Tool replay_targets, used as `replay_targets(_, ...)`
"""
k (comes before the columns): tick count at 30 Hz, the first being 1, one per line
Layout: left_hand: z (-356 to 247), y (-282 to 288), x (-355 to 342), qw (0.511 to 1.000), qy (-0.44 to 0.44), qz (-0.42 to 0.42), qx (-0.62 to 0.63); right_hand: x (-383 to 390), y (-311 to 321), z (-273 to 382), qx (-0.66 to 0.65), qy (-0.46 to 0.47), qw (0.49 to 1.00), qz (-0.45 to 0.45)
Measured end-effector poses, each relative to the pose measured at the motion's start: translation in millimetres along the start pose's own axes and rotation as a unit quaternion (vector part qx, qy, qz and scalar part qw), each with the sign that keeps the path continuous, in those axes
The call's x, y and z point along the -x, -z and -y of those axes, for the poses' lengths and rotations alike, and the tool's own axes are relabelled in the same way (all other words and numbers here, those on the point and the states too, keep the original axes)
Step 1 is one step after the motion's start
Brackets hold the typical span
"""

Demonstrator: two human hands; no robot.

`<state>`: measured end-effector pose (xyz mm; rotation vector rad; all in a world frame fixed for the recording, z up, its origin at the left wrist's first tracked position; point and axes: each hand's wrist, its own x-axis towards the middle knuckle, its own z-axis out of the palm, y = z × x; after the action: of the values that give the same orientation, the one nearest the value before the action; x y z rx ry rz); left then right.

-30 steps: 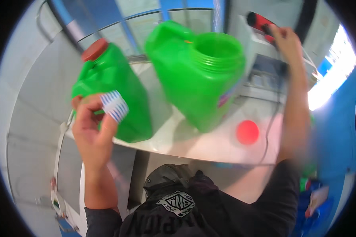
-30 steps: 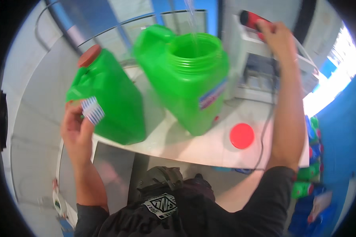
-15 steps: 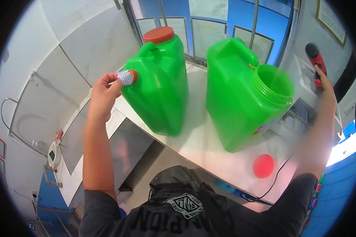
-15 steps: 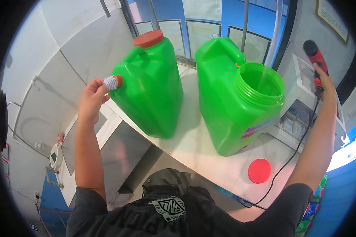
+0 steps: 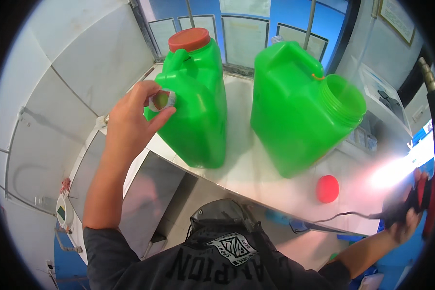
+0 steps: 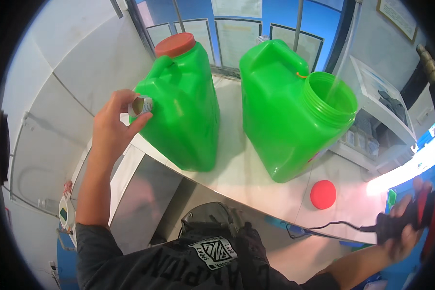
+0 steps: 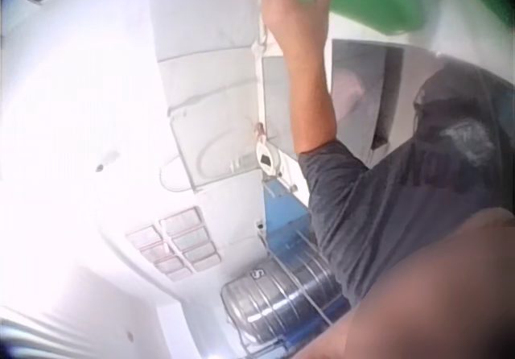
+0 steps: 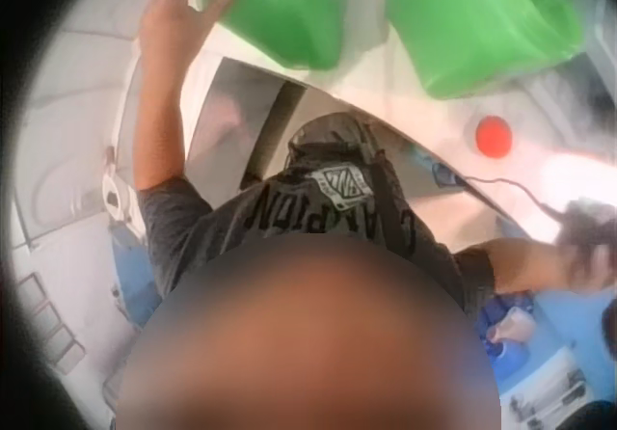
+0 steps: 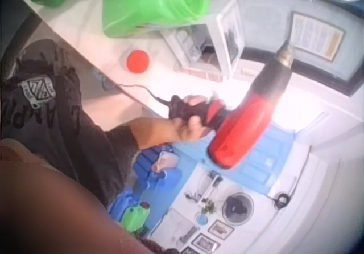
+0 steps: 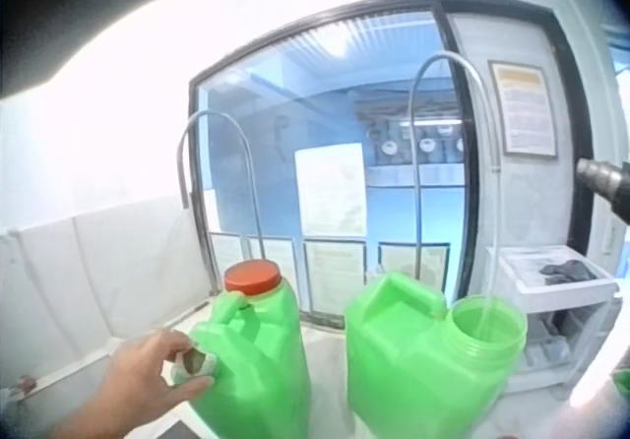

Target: The person seals large plastic water containers by placing red caps on them, wrapping shrink bands around the necks, and using a heat gun to shrink the bands. The person handles blue and green containers, wiping the rims and applying the sealing materials one by one.

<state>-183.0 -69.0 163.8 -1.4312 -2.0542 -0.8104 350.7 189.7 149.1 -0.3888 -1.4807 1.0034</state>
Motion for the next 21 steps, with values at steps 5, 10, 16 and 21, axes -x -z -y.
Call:
replay_targets(5, 12, 1, -7, 0.996, -0.084, 0.001, -0.039, 73, -65, 11, 0.025, -0.007, 0.999, 0.046)
replay_targets(10, 28, 3, -7, 0.989, -0.122, 0.021, -0.077, 89, -131, 11, 0.079, -0.037, 0.994, 0.063)
replay_targets(16, 52, -2, -18, 0.974, -0.227, -0.001, 0.021, 102, -193, 13, 0.097, -0.119, 0.984, 0.095)
replay_targets(21, 76, -8, -31, 0.949, -0.282, 0.054, 0.128, 119, -238, 4, 0.085, -0.176, 0.968, 0.155)
